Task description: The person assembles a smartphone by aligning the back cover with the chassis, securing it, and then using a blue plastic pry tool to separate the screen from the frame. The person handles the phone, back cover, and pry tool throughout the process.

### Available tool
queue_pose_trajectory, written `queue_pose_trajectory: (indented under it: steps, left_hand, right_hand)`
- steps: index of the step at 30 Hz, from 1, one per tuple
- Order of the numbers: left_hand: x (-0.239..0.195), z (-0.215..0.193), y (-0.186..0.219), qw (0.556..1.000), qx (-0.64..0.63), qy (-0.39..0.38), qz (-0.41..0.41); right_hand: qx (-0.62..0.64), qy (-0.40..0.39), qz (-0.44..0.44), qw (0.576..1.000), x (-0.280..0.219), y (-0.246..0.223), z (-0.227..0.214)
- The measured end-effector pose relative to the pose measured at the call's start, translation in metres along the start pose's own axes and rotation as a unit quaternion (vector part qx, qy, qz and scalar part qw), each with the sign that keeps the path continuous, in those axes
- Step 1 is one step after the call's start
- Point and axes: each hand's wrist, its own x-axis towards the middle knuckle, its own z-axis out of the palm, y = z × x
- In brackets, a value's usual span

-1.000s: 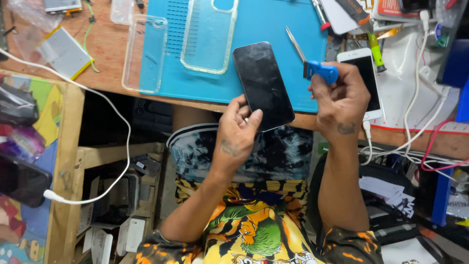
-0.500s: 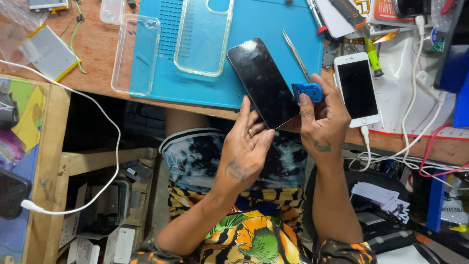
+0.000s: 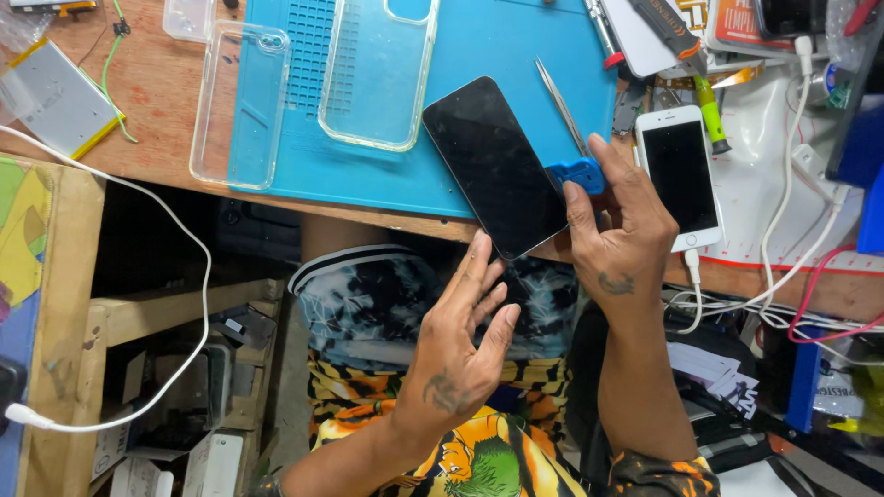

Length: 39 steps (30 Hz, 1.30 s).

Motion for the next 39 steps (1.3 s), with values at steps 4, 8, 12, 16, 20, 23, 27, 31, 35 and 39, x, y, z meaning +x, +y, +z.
queue_pose_trajectory:
  steps: [4, 8, 12, 16, 20, 23, 27, 31, 35, 39]
  left_hand:
    - [0.001, -0.007, 0.001, 0.998, 0.062, 0.009, 0.022]
    - [0.01, -0.018, -0.001, 0.989, 0.137, 0.032, 0.052]
    - [0.024, -0.023, -0.006, 0.977, 0.179, 0.081, 0.082]
    - [0.036, -0.026, -0.013, 0.947, 0.26, 0.104, 0.157]
    - [0.042, -0.022, -0.019, 0.932, 0.3, 0.106, 0.174]
    - [0.041, -0.017, -0.022, 0.932, 0.305, 0.114, 0.161]
    - [0.041, -0.017, -0.025, 0.929, 0.31, 0.114, 0.167]
    - [0.041, -0.019, -0.027, 0.927, 0.314, 0.114, 0.168]
    - [0.041, -0.019, -0.027, 0.93, 0.309, 0.112, 0.164]
    - [0.041, -0.019, -0.027, 0.928, 0.311, 0.117, 0.166]
  right_hand:
    - [-0.017, -0.006, -0.012, 1.0, 0.002, -0.001, 0.0]
    - [-0.028, -0.01, -0.005, 1.0, 0.004, -0.003, -0.001]
    - [-0.05, -0.01, -0.017, 0.999, 0.006, -0.004, -0.001]
    - [-0.066, -0.012, -0.024, 0.997, 0.006, -0.005, -0.001]
    - [-0.084, -0.016, -0.036, 0.996, 0.007, -0.006, 0.0]
    - [-0.093, -0.017, -0.038, 0.995, 0.008, -0.006, 0.001]
    - [-0.111, -0.014, -0.04, 0.993, 0.009, -0.007, 0.002]
    - [-0.12, -0.008, -0.046, 0.992, 0.008, -0.008, 0.005]
    - [-0.13, -0.002, -0.068, 0.989, 0.006, -0.008, 0.008]
    - [-0.152, -0.009, -0.065, 0.986, 0.005, -0.009, 0.008]
